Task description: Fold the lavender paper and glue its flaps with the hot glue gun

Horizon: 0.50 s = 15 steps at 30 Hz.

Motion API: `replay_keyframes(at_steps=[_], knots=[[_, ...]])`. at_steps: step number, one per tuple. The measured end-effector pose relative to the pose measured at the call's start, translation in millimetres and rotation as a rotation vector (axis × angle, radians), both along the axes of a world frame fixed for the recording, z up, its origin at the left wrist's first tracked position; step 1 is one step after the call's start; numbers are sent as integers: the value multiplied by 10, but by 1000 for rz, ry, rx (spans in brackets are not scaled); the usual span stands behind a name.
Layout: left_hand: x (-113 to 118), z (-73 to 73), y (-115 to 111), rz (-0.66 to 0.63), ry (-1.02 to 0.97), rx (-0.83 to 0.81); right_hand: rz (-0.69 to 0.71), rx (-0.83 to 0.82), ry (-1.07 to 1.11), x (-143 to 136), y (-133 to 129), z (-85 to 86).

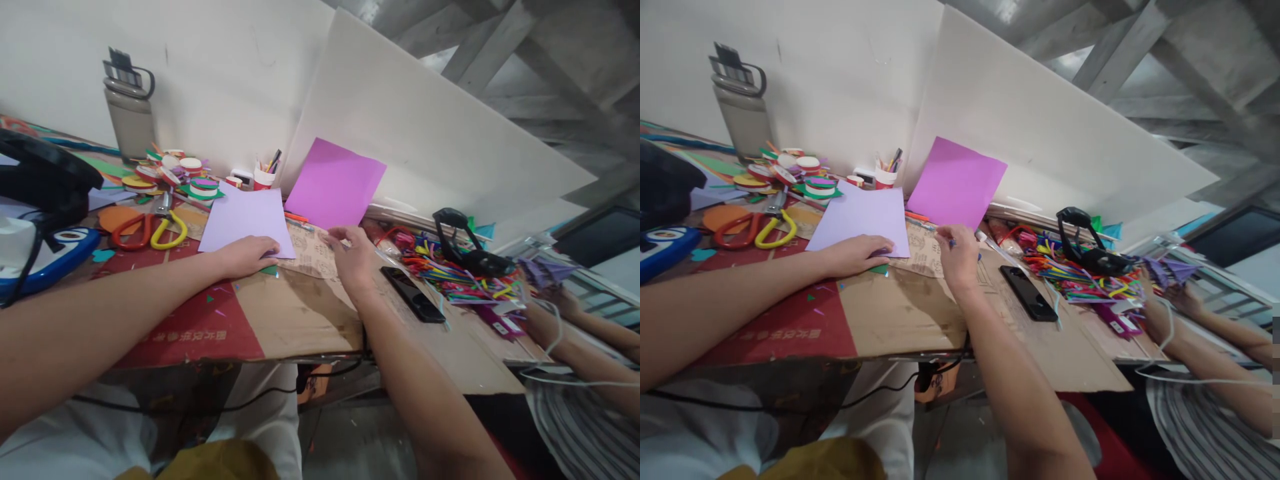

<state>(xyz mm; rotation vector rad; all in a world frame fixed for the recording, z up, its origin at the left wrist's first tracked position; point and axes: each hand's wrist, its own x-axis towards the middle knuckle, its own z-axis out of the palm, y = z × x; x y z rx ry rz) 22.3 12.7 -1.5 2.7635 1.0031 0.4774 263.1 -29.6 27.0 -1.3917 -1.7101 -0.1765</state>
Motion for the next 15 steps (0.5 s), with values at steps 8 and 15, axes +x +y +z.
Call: replay_keyframes(at_steps=[8, 15], knots=[[-4, 7, -5, -46, -30, 32, 255, -200, -256, -175, 27, -120], [-5, -46, 70, 28, -102, 33, 415, -377, -616, -219, -99, -198]])
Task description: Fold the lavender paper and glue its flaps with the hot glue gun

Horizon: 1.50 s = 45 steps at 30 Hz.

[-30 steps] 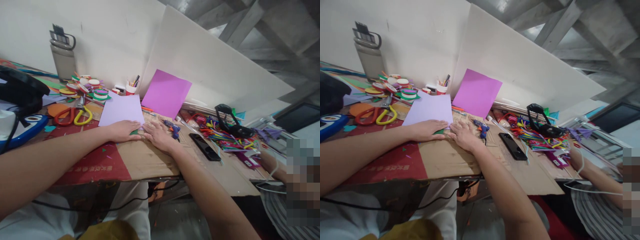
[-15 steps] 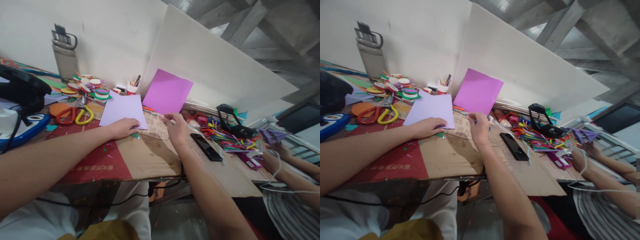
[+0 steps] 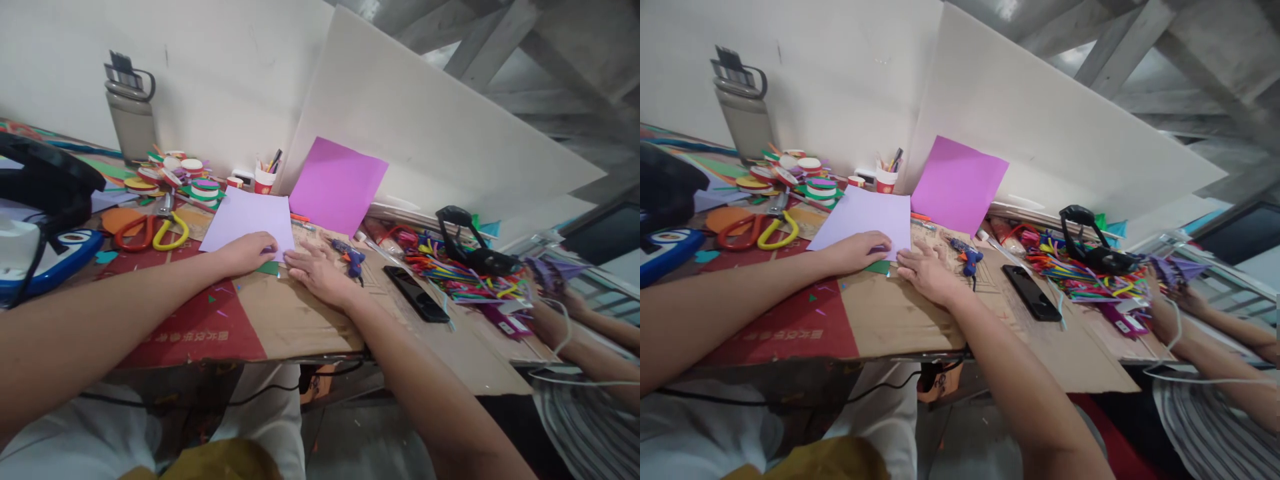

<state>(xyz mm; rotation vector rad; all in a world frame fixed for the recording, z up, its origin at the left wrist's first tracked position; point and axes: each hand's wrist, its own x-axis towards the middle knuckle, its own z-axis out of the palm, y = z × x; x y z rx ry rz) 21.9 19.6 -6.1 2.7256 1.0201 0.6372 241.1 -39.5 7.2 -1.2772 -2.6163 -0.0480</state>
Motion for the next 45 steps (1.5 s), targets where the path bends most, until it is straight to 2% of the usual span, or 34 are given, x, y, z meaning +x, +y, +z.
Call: replay_keyframes(at_steps=[4, 9, 17, 26, 31, 35, 41, 45], knots=[[-13, 7, 36, -7, 1, -51, -45, -11, 47, 120, -21, 79], [-29, 21, 34, -4, -11, -63, -139, 130, 217, 156, 35, 85], [0, 38, -9, 26, 52, -2, -99, 141, 48, 57, 135, -87], [3, 67, -45, 49, 77, 0, -38, 249, -90, -22, 158, 22], [-3, 77, -65, 83, 95, 14, -61, 326, -4, -83, 202, 76], [-9, 49, -54, 126, 90, 38, -49, 293, 101, -84, 222, 127], [-18, 29, -70, 119, 94, 93, 53, 143, -87, -21, 282, 98], [-13, 51, -99, 104, 129, 142, 53, 187, -112, -42, 340, 76]])
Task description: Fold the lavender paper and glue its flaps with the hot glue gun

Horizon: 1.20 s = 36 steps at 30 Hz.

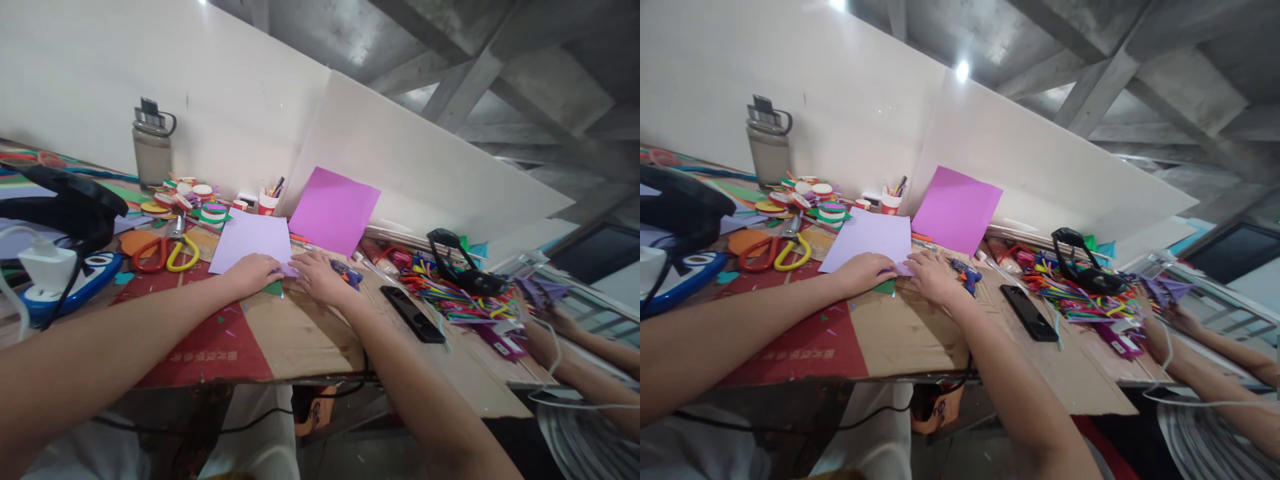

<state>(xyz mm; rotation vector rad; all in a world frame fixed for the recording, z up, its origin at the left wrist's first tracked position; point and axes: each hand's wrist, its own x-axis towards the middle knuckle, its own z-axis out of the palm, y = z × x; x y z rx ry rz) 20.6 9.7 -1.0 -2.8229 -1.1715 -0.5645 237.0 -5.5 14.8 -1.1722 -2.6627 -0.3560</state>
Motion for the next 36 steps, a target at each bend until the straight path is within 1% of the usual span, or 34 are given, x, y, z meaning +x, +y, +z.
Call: replay_keyframes(at_steps=[4, 6, 8, 11, 14, 15, 17, 19, 20, 24, 26, 28, 31, 33, 36], knots=[[0, 13, -16, -21, 19, 26, -3, 50, 45, -72, 35, 23], [-2, 26, -28, -3, 20, 30, -8, 52, 86, -111, 57, 39], [-8, 58, -46, 24, 12, 49, -17, 51, 172, -144, 90, 49], [-37, 148, -65, 101, 15, 91, -12, 1, 449, -174, 145, 52], [-92, 284, -63, 226, 17, 112, 22, -133, 783, -182, 172, 62], [-111, 336, -61, 250, 6, 127, 40, -171, 861, -182, 170, 73], [-137, 444, -68, 258, -27, 172, 78, -212, 959, -186, 151, 110], [-139, 550, -97, 253, -74, 198, 86, -231, 1009, -198, 121, 156], [-131, 602, -119, 228, -92, 196, 73, -234, 1036, -206, 105, 180], [-115, 793, -202, 138, -175, 150, -12, -242, 1149, -232, 44, 255], [-158, 883, -199, 144, -194, 104, -58, -218, 1205, -226, 14, 294], [-239, 969, -162, 170, -185, 14, -95, -178, 1269, -207, -21, 345], [-380, 1086, -102, 193, -224, -43, -106, -115, 1335, -157, -70, 432], [-461, 1153, -89, 242, -292, -66, -83, -87, 1301, -99, -81, 477], [-576, 1233, -100, 271, -450, -115, -78, -135, 1194, 45, -57, 499]])
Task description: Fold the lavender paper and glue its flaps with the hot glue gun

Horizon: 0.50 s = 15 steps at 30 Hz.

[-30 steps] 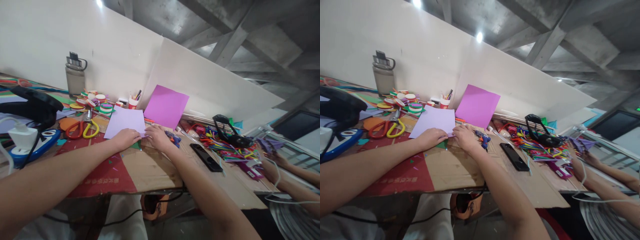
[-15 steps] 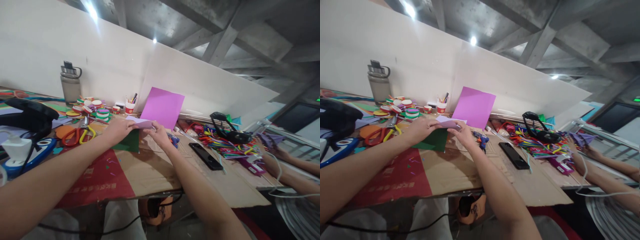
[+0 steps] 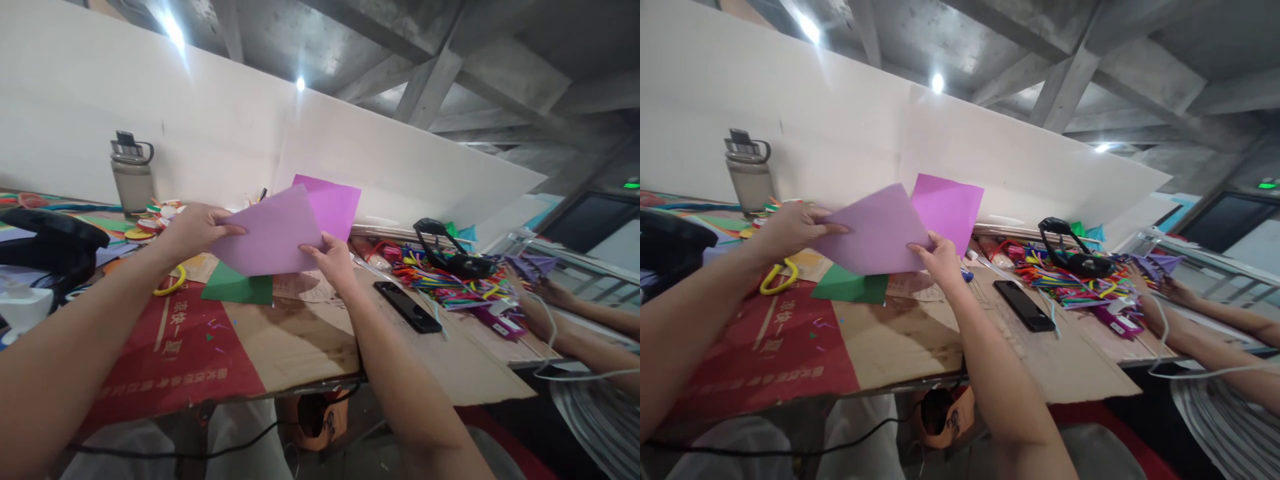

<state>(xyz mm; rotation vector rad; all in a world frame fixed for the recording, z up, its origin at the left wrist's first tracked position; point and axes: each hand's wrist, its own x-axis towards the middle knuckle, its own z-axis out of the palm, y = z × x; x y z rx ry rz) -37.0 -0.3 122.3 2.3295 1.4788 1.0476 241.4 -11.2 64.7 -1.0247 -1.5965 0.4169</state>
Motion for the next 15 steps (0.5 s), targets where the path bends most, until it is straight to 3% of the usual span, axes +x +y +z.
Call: replay_keyframes(at_steps=[4, 8, 15], knots=[[-175, 49, 14, 66, -250, -13, -30, -117, -48, 255, 31, -9], [-300, 4, 95, 117, -436, -50, -60, -218, 28, 452, 15, 8], [-318, -218, 359, -24, -840, -337, 123, -360, 490, 388, 21, -12]])
